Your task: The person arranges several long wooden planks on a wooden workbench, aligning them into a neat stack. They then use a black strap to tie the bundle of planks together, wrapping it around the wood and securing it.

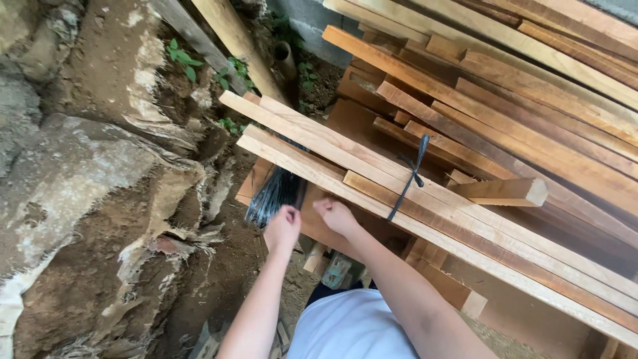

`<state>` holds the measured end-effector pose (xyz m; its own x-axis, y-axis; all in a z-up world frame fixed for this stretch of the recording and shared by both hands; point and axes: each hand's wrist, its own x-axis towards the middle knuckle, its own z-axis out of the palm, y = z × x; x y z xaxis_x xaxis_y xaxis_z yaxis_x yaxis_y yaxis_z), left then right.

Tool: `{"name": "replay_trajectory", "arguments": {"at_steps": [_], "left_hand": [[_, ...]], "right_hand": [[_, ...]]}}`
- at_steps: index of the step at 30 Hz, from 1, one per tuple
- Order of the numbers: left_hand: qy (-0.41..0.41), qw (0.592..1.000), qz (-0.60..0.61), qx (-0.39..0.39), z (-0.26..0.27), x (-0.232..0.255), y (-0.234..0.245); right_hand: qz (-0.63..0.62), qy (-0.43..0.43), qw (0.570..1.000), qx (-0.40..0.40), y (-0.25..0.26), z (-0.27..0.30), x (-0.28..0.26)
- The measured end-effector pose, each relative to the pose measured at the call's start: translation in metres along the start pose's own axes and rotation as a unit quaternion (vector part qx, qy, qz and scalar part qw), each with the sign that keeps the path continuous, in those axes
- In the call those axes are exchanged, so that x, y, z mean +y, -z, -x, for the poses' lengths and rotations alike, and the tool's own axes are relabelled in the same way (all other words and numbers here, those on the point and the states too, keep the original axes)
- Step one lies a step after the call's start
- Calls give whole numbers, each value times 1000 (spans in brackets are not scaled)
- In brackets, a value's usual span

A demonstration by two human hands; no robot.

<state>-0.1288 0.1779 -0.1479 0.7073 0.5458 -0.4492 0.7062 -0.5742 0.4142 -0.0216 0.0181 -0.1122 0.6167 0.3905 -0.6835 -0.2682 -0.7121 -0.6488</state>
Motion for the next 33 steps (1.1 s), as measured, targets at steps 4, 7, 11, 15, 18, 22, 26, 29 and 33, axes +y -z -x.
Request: {"name": "replay_trajectory", "arguments": {"at_steps": [4, 7, 11, 15, 18, 22, 26, 29, 33], "left_hand": [[-41, 995, 25, -86, 38, 3, 9], [-51, 985, 110, -121, 52, 6, 28], [-14, 986, 149, -74, 47, 10, 49], [-37, 986, 154, -50, 22, -3, 28], [-70, 985, 157, -30, 19, 7, 19], [-129, 975, 181, 15, 46, 58, 31], [-255, 946, 198, 35, 81, 132, 43], [-321, 930, 177, 19, 104, 181, 36], [-383, 916, 108, -53, 140, 255, 25]], "right_hand": [[-299, -85, 950, -8, -11, -11, -6], [-308, -30, 951, -6, -14, -11, -3], [-198, 11, 977, -80, -1, -4, 6], [-152, 17, 983, -106, 7, -14, 24], [-76, 37, 989, -122, 45, 15, 8], [-9, 69, 992, -103, 91, 57, -13], [-32, 83, 994, -70, 144, 110, -22], [-67, 85, 993, -34, 174, 141, 0], [-92, 106, 990, 17, 229, 179, 46]]}}
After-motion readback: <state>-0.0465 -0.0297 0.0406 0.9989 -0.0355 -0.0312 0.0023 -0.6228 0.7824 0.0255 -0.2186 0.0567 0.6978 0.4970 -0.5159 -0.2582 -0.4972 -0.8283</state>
